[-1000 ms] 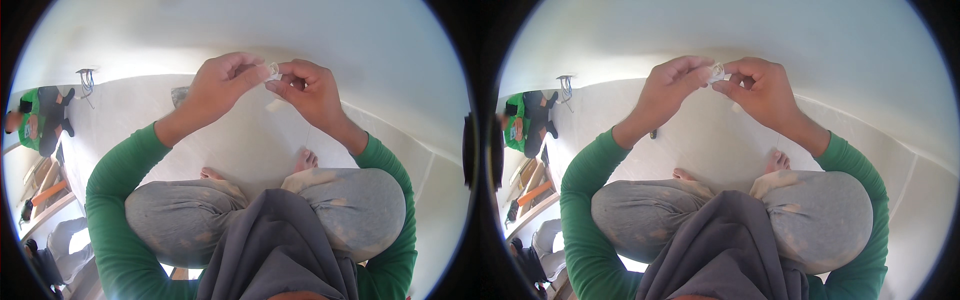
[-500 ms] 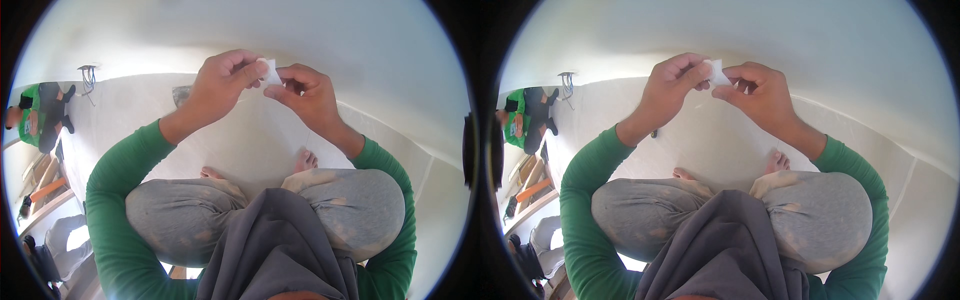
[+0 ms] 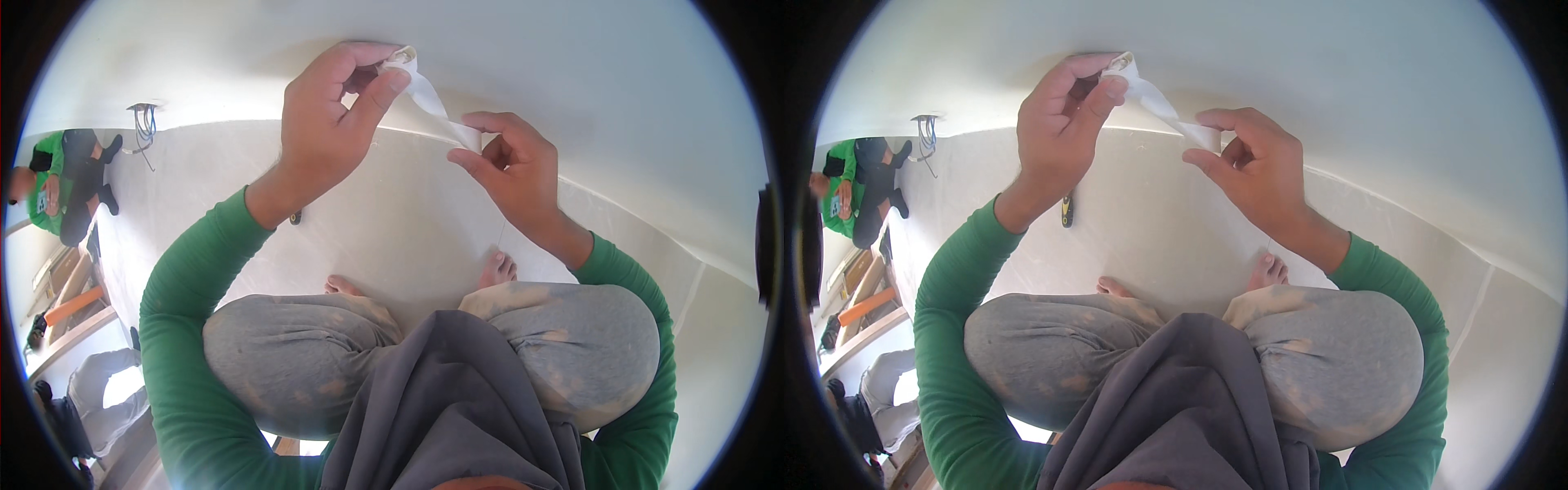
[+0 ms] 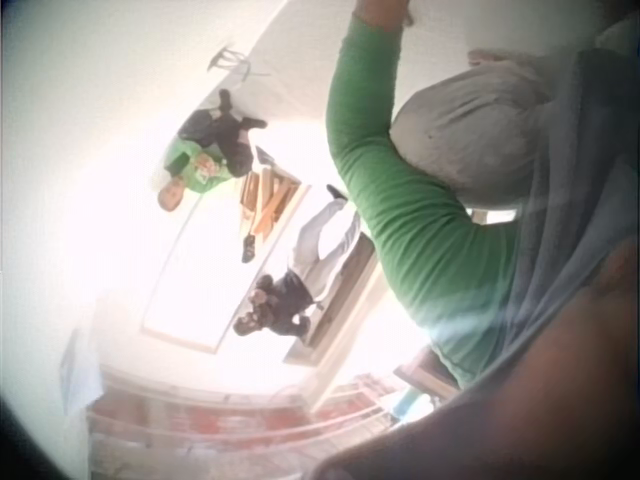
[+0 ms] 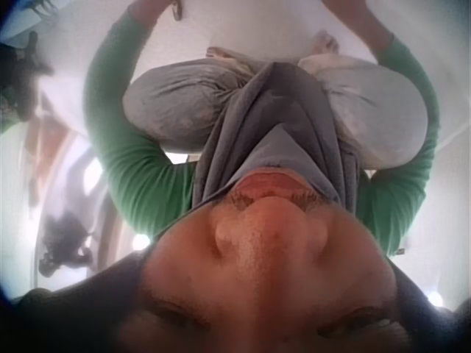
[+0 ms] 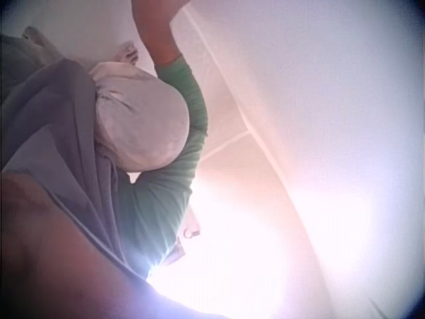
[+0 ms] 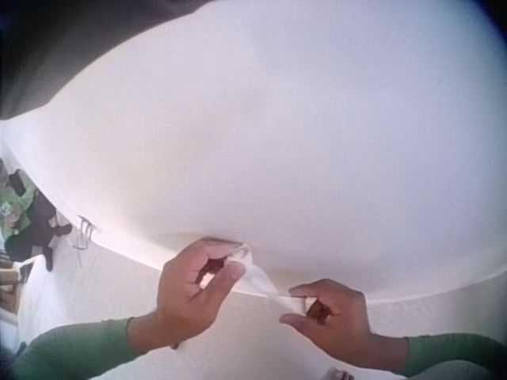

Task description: The person sits on the floor and applies a strip of white wallpaper to the wall using a putty knife to smooth it out. They carefully align the strip and press it against the surface to remove air bubbles.

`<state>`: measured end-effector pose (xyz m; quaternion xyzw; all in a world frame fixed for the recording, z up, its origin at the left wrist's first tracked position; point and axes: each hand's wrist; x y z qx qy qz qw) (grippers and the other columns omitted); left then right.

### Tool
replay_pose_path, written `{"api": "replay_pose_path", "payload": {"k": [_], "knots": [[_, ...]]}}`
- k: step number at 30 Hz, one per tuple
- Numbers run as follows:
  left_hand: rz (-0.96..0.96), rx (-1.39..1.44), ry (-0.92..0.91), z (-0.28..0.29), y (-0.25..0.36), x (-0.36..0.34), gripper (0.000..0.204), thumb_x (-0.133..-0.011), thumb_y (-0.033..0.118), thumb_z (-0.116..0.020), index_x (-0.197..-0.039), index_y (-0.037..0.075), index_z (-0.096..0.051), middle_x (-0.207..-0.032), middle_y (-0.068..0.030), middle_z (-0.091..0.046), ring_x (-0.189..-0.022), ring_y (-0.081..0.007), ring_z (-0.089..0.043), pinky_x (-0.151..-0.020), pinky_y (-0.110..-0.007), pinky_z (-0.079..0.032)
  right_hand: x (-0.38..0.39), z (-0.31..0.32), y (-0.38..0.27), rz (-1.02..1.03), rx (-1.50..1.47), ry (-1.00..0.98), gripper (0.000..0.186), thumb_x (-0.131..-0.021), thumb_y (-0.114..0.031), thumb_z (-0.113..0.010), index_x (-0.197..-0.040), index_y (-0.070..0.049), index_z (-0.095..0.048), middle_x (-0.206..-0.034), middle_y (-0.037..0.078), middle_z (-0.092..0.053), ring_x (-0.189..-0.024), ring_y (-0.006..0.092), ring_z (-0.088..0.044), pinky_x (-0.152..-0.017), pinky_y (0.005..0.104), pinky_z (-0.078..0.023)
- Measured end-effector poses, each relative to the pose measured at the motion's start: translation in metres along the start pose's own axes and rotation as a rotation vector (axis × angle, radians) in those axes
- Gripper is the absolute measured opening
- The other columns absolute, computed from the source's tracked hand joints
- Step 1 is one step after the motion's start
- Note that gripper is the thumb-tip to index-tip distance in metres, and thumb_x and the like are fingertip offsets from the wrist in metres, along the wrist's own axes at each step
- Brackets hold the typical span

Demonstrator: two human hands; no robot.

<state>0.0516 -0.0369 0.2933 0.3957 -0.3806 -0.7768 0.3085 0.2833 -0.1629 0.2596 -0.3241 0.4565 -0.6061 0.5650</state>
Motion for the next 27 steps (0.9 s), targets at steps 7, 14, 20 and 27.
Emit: {"api": "replay_pose_path", "payload": {"k": [7,14,20,27], "knots": [[0.139,0.055,0.012,0.008,-0.001,0.005,0.03,-0.108,0.018,-0.075,-0.129,-0.003,-0.072,-0.105,-0.0053,-0.077,-0.09,-0.0106,-0.071,-0.086,-0.025,-0.057,0.006,0.018,0.013,0.969,0.456,-0.109,0.025,-0.084,-0.011,-0.08,-0.109,-0.009,-0.08,-0.095,0.003,-0.069,-0.065,0.0173,-0.062,-0.054,0.0308,-0.047],[0.241,0.164,0.028,0.008,0.001,0.007,0.028,-0.104,0.014,-0.076,-0.125,-0.005,-0.072,-0.105,-0.0086,-0.08,-0.092,-0.0134,-0.073,-0.084,-0.028,-0.059,0.034,0.0,0.04,0.945,0.539,-0.77,0.028,-0.09,-0.02,-0.079,-0.117,-0.015,-0.074,-0.093,-0.001,-0.064,-0.072,0.0173,-0.065,-0.059,0.0359,-0.051],[-0.099,-0.018,-0.207,0.013,-0.01,0.008,0.027,-0.106,0.012,-0.074,-0.13,0.0,-0.072,-0.116,-0.0083,-0.078,-0.1,-0.0164,-0.072,-0.09,-0.031,-0.058,0.015,0.002,0.014,0.628,0.155,-0.112,0.031,-0.092,-0.023,-0.088,-0.118,-0.012,-0.075,-0.106,0.003,-0.074,-0.075,0.016,-0.067,-0.062,0.0327,-0.05],[0.07,0.078,-0.341,0.0,0.008,0.01,0.028,-0.108,0.016,-0.072,-0.13,-0.002,-0.073,-0.115,-0.008,-0.077,-0.101,-0.0163,-0.071,-0.091,-0.033,-0.057,0.009,-0.012,0.002,0.099,-0.187,-0.075,0.024,-0.095,-0.017,-0.088,-0.112,-0.005,-0.078,-0.097,-0.001,-0.073,-0.069,0.0085,-0.054,-0.061,0.0251,-0.042]]}}
Point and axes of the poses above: each hand's wrist, its own x-axis away from the middle knuckle, its own z-axis out of the back of the hand, y = z × x
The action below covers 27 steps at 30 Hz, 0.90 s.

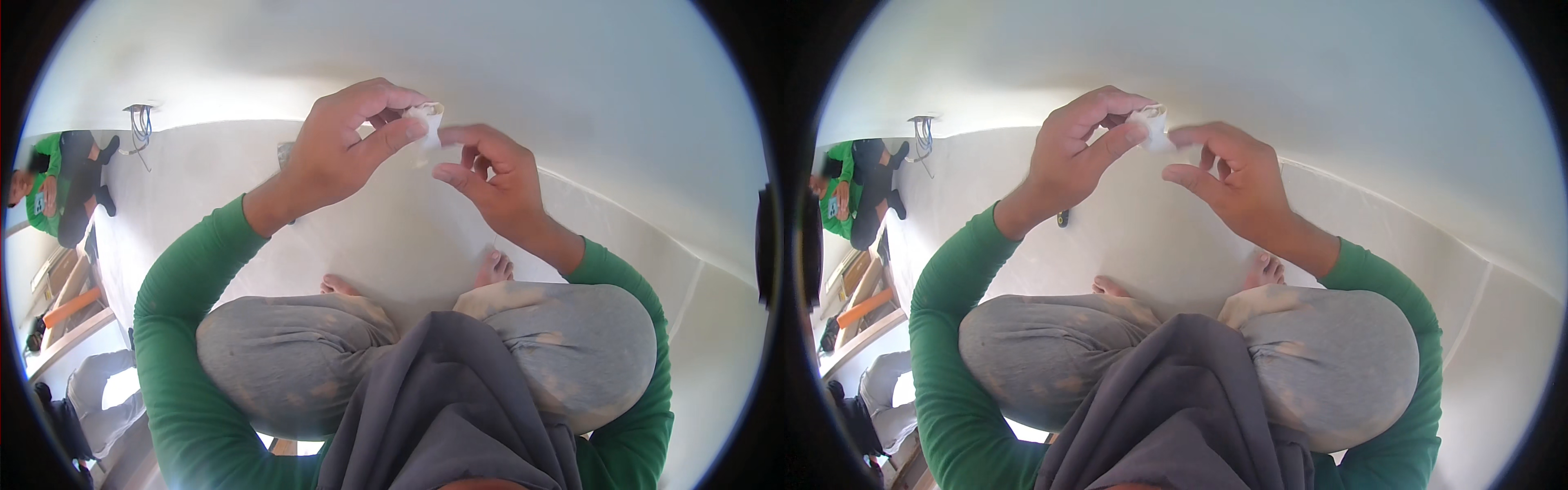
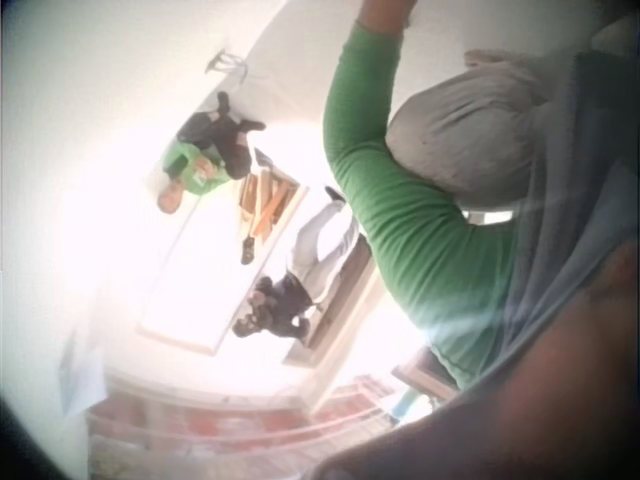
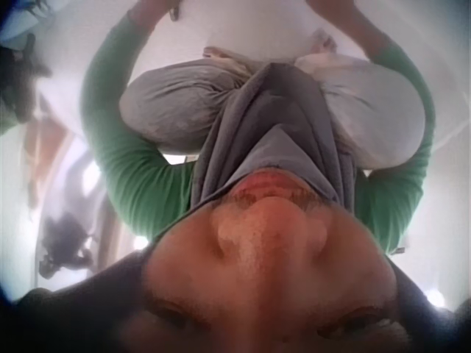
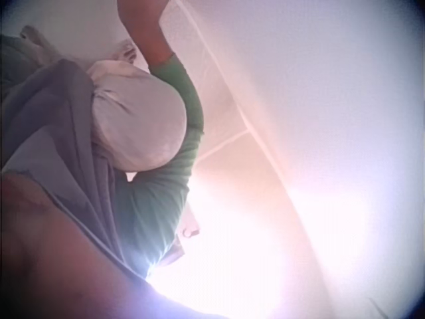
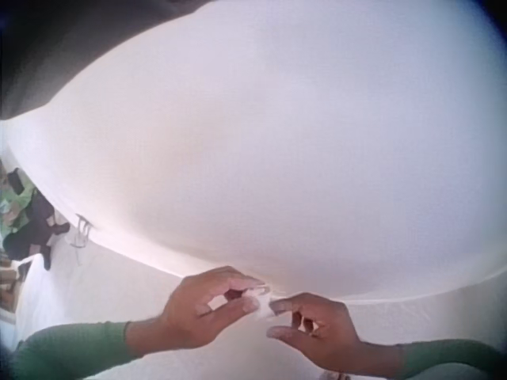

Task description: The person sits on the floor and applies a strip of white wallpaper to the wall using a putty knife to smooth it out. They carefully align the strip and press it against the surface to remove air bubbles.

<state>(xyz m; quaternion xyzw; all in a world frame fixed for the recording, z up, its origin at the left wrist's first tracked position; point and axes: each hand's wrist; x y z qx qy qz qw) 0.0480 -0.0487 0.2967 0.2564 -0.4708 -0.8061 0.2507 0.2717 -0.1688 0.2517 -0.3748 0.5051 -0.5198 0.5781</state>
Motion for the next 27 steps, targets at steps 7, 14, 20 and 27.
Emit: {"api": "replay_pose_path", "payload": {"k": [7,14,20,27], "knots": [[0.328,0.361,0.084,-0.02,0.002,-0.001,0.032,-0.111,0.024,-0.069,-0.128,-0.003,-0.072,-0.107,-0.006,-0.076,-0.095,-0.0131,-0.067,-0.089,-0.029,-0.055,0.007,-0.002,0.006,-0.215,-0.145,-0.011,0.015,-0.096,-0.013,-0.088,-0.096,-0.002,-0.078,-0.075,-0.007,-0.062,-0.065,0.0011,-0.045,-0.058,0.0238,-0.036],[0.521,0.603,-0.033,-0.032,0.005,0.001,0.036,-0.112,0.033,-0.068,-0.125,0.001,-0.075,-0.104,-0.0007,-0.072,-0.093,-0.0091,-0.061,-0.084,-0.026,-0.05,0.006,-0.006,0.018,-0.246,-0.123,0.036,0.013,-0.095,-0.009,-0.087,-0.092,-0.002,-0.076,-0.074,-0.005,-0.065,-0.065,0.0014,-0.05,-0.056,0.0247,-0.038],[0.495,0.383,-0.08,-0.037,0.004,0.0,0.036,-0.112,0.034,-0.068,-0.124,0.001,-0.076,-0.108,0.0,-0.068,-0.097,-0.0109,-0.059,-0.09,-0.028,-0.049,0.002,0.002,0.022,-0.008,0.153,0.136,0.01,-0.086,0.003,-0.083,-0.092,-0.002,-0.077,-0.082,0.003,-0.073,-0.066,0.0104,-0.061,-0.058,0.0275,-0.048],[0.339,0.213,-0.156,-0.036,0.007,0.0,0.034,-0.113,0.03,-0.066,-0.124,0.0,-0.075,-0.123,-0.0028,-0.069,-0.115,-0.0153,-0.065,-0.105,-0.032,-0.05,-0.011,0.016,0.016,0.277,0.274,0.133,0.022,-0.081,0.009,-0.08,-0.097,-0.006,-0.081,-0.09,0.006,-0.077,-0.073,0.0171,-0.069,-0.06,0.0289,-0.053]]}}
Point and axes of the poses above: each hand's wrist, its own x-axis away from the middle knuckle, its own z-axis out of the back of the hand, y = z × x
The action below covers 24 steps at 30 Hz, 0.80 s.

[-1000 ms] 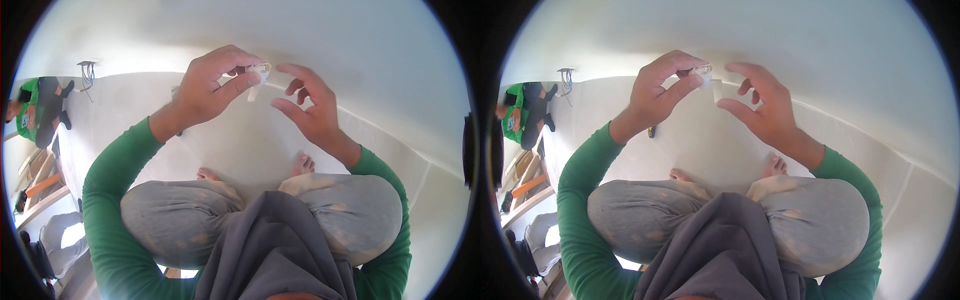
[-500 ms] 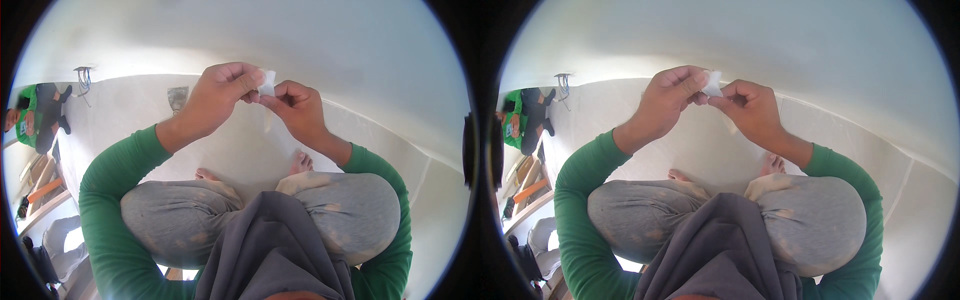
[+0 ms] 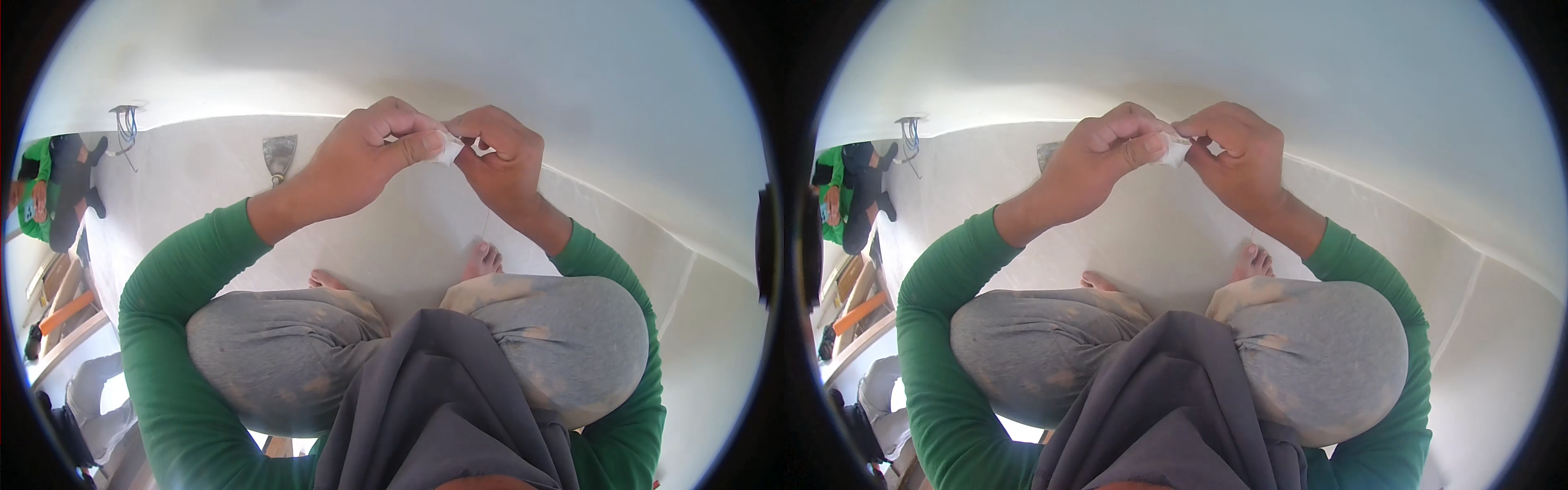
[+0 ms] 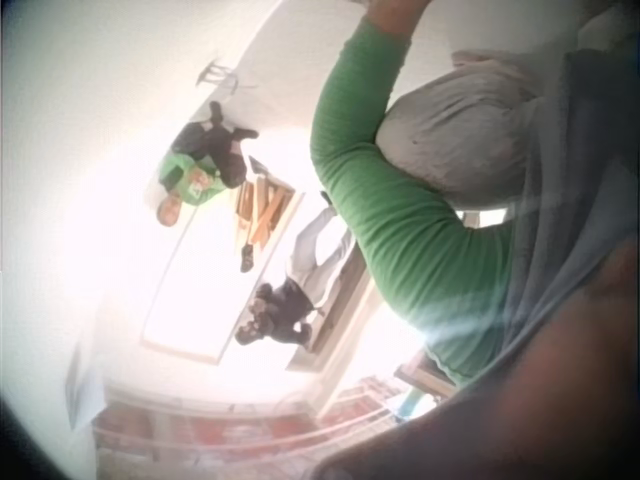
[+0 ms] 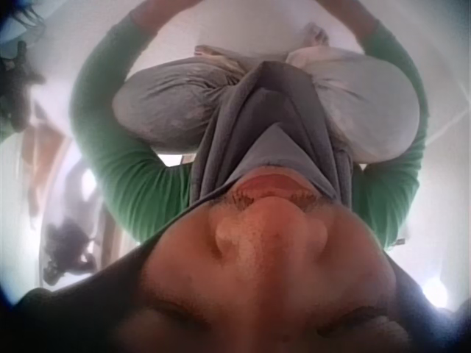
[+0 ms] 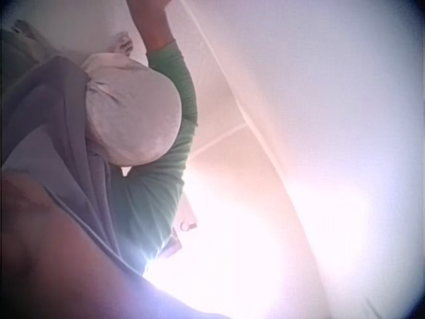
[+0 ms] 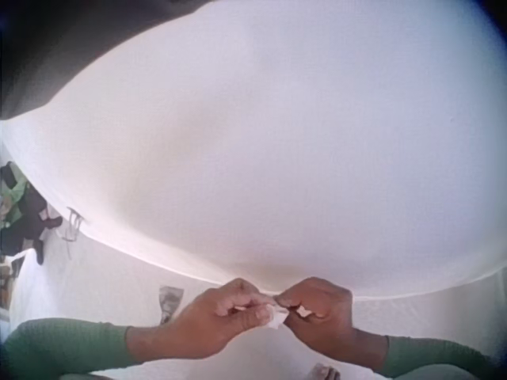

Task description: The person sits on the floor and applies a strip of white wallpaper to the wall using a putty knife to smooth it out. They carefully align the strip and press it against the surface to remove air bubbles.

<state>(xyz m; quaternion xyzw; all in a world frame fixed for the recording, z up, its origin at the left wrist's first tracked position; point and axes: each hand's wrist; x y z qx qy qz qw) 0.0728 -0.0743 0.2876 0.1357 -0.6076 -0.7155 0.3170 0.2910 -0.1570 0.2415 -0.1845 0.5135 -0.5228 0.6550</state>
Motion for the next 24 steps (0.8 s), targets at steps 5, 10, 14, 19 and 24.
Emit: {"api": "replay_pose_path", "payload": {"k": [5,10,14,19,24], "knots": [[-0.032,-0.009,-0.038,0.001,0.0,0.001,0.031,-0.113,0.025,-0.066,-0.126,-0.002,-0.074,-0.12,-0.0059,-0.073,-0.11,-0.015,-0.068,-0.101,-0.032,-0.055,-0.004,0.005,0.001,-0.031,-0.013,0.053,0.023,-0.081,0.009,-0.079,-0.097,-0.007,-0.081,-0.091,0.004,-0.077,-0.076,0.0151,-0.07,-0.06,0.027,-0.052],[0.005,0.168,-0.082,0.0,0.005,0.005,0.028,-0.113,0.018,-0.067,-0.13,-0.004,-0.071,-0.115,-0.0101,-0.076,-0.098,-0.0169,-0.075,-0.093,-0.031,-0.062,-0.007,0.004,0.001,-0.013,-0.017,0.071,0.024,-0.081,0.009,-0.079,-0.097,-0.008,-0.082,-0.093,0.001,-0.074,-0.076,0.0135,-0.069,-0.06,0.0266,-0.051],[-0.088,0.203,-0.023,-0.002,0.009,0.01,0.026,-0.111,0.016,-0.07,-0.125,-0.005,-0.071,-0.115,-0.0108,-0.076,-0.095,-0.0175,-0.076,-0.09,-0.031,-0.063,-0.011,0.005,0.001,0.049,0.004,0.087,0.027,-0.08,0.01,-0.078,-0.098,-0.009,-0.082,-0.093,0.002,-0.073,-0.075,0.0143,-0.068,-0.059,0.0272,-0.051],[0.086,0.175,-0.002,0.004,0.02,0.005,0.021,-0.107,0.014,-0.073,-0.119,-0.004,-0.072,-0.112,-0.0092,-0.076,-0.091,-0.015,-0.075,-0.083,-0.029,-0.061,-0.02,0.014,0.002,0.372,0.203,0.068,0.027,-0.073,0.001,-0.084,-0.097,-0.012,-0.082,-0.095,0.001,-0.074,-0.073,0.0161,-0.067,-0.057,0.028,-0.049],[0.118,0.146,0.005,0.002,0.022,0.0,0.016,-0.106,0.009,-0.071,-0.117,-0.002,-0.072,-0.104,-0.0062,-0.076,-0.09,-0.0134,-0.074,-0.081,-0.028,-0.059,-0.035,0.026,-0.008,0.917,0.434,0.035,0.028,-0.069,-0.013,-0.087,-0.096,-0.015,-0.081,-0.1,0.001,-0.072,-0.071,0.017,-0.065,-0.055,0.0286,-0.048]]}}
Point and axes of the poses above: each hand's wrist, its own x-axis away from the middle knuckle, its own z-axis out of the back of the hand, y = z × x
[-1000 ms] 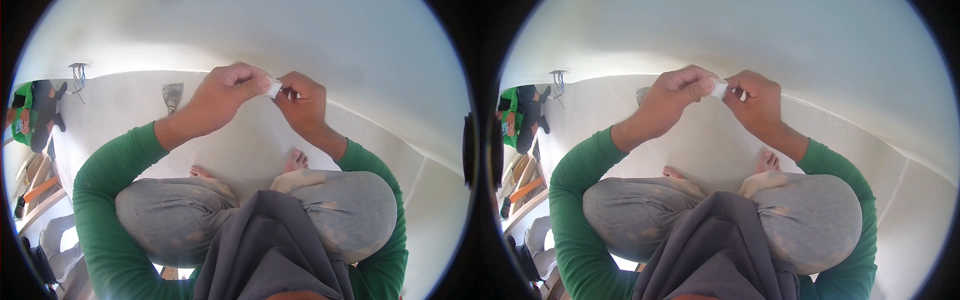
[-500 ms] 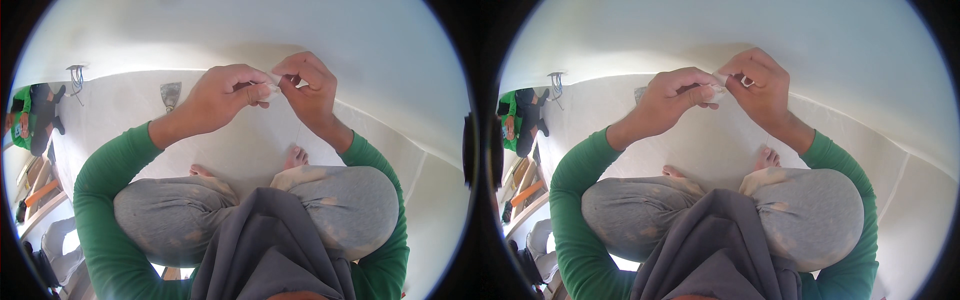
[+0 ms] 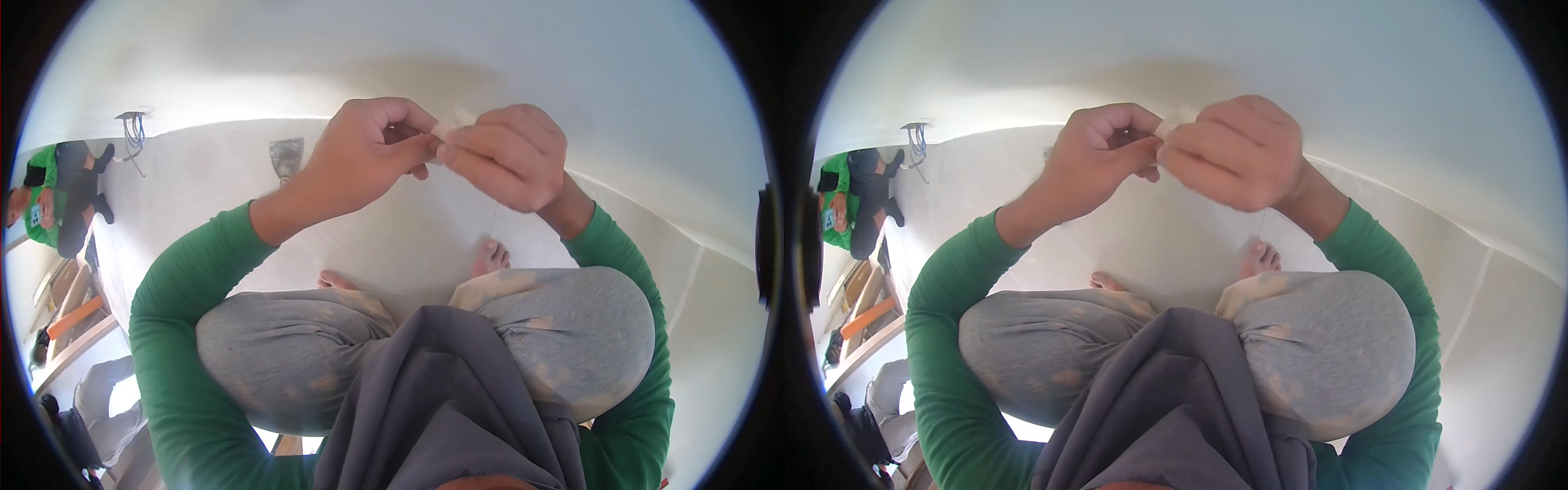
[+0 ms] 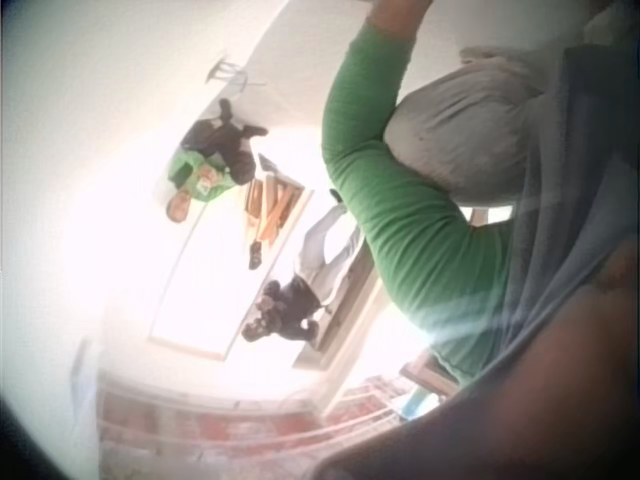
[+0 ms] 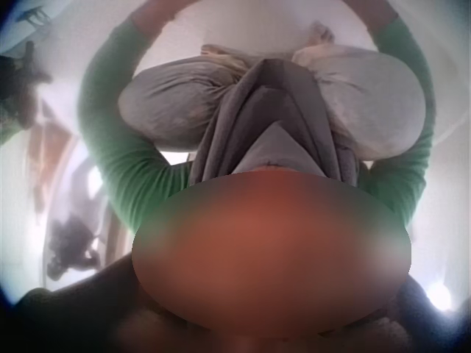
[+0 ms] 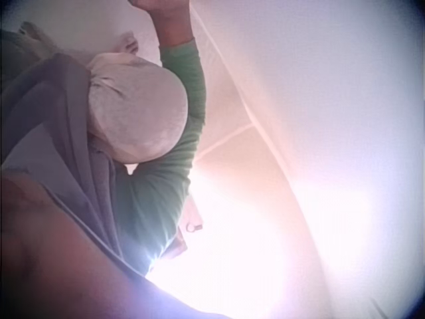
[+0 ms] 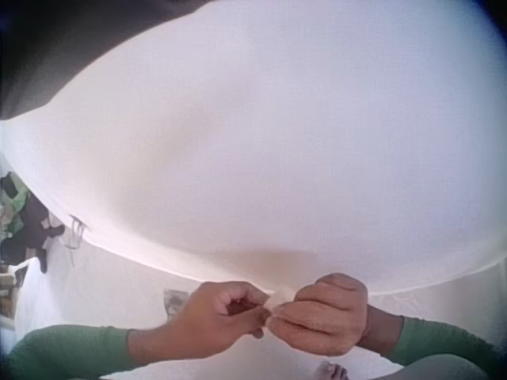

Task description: The person sits on the floor and applies a strip of white wallpaper to the wall using a putty knife to smooth it out. They carefully align the strip and press it against the surface to remove air bubbles.

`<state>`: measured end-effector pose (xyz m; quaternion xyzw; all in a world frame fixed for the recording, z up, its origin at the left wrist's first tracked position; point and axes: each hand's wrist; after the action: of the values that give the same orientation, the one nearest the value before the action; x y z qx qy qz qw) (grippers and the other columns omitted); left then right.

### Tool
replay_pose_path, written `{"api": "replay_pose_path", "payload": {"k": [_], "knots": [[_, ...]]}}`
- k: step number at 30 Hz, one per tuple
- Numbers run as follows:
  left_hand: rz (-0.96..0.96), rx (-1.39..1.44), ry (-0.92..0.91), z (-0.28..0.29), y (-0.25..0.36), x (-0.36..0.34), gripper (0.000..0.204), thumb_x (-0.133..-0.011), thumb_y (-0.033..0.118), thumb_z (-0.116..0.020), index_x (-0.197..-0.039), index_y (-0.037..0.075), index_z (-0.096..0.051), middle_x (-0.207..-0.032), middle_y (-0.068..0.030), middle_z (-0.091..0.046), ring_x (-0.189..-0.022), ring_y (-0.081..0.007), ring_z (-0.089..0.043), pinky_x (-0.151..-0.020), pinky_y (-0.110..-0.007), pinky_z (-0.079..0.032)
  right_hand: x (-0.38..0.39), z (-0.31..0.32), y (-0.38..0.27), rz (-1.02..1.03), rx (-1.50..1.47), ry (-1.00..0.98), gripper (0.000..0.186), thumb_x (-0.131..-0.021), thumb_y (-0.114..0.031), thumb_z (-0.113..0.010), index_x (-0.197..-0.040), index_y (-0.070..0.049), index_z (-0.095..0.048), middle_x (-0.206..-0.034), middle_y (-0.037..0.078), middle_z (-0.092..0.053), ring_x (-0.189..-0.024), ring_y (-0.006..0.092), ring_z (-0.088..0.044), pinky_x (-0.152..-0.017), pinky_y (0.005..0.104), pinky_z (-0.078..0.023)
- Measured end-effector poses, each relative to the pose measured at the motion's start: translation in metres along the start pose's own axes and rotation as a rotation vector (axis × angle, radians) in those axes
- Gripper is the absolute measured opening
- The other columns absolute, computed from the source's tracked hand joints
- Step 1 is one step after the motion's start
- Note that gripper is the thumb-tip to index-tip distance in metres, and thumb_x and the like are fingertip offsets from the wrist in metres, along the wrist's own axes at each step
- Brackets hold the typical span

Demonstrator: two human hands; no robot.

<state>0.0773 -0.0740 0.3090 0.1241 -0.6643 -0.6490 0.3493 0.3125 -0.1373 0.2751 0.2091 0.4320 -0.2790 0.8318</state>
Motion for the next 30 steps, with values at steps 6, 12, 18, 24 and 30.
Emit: {"api": "replay_pose_path", "payload": {"k": [6,12,18,24,30], "knots": [[-0.406,-0.203,0.26,0.009,-0.024,-0.006,0.011,-0.101,-0.001,-0.068,-0.11,-0.001,-0.075,-0.097,-0.0063,-0.073,-0.082,-0.0156,-0.076,-0.074,-0.028,-0.06,-0.014,0.009,-0.01,0.111,-0.355,0.054,0.032,-0.075,-0.02,-0.091,-0.101,-0.011,-0.076,-0.098,0.005,-0.068,-0.072,0.0193,-0.062,-0.057,0.0299,-0.047],[-0.572,-0.198,0.307,0.024,-0.025,-0.013,0.019,-0.101,-0.009,-0.065,-0.115,0.001,-0.074,-0.109,-0.007,-0.069,-0.094,-0.0169,-0.075,-0.079,-0.029,-0.061,-0.001,0.007,-0.06,0.31,-0.56,-0.314,0.029,-0.088,-0.019,-0.089,-0.111,-0.009,-0.073,-0.099,0.006,-0.069,-0.078,0.0208,-0.066,-0.064,0.0329,-0.052],[-0.573,-0.318,0.282,0.021,-0.01,0.001,0.021,-0.1,-0.01,-0.066,-0.118,0.001,-0.071,-0.114,-0.0072,-0.067,-0.097,-0.016,-0.073,-0.084,-0.029,-0.063,-0.019,-0.006,-0.034,-1.061,-0.629,0.061,0.032,-0.094,-0.018,-0.089,-0.12,-0.005,-0.076,-0.112,0.006,-0.078,-0.095,0.016,-0.073,-0.08,0.0308,-0.058],[-0.552,-0.263,0.223,0.016,-0.017,0.003,0.028,-0.098,-0.01,-0.066,-0.123,0.001,-0.068,-0.12,-0.0092,-0.062,-0.105,-0.0164,-0.071,-0.086,-0.031,-0.064,-0.009,-0.019,-0.037,-1.32,-1.06,0.097,0.021,-0.102,-0.014,-0.082,-0.12,-0.004,-0.076,-0.106,0.003,-0.079,-0.098,0.0099,-0.072,-0.085,0.0279,-0.057],[-0.404,-0.194,0.152,0.012,-0.015,0.003,0.034,-0.099,-0.009,-0.066,-0.132,0.0,-0.066,-0.118,-0.0067,-0.058,-0.099,-0.0151,-0.072,-0.083,-0.029,-0.062,-0.003,-0.016,-0.039,-1.365,-1.085,0.056,0.019,-0.103,-0.011,-0.08,-0.12,-0.004,-0.076,-0.099,0.002,-0.078,-0.092,0.0084,-0.07,-0.083,0.0262,-0.056]]}}
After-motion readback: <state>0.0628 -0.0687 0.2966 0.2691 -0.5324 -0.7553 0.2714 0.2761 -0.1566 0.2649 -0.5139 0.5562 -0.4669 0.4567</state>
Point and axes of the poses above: each hand's wrist, its own x-axis away from the middle knuckle, its own z-axis out of the back of the hand, y = z × x
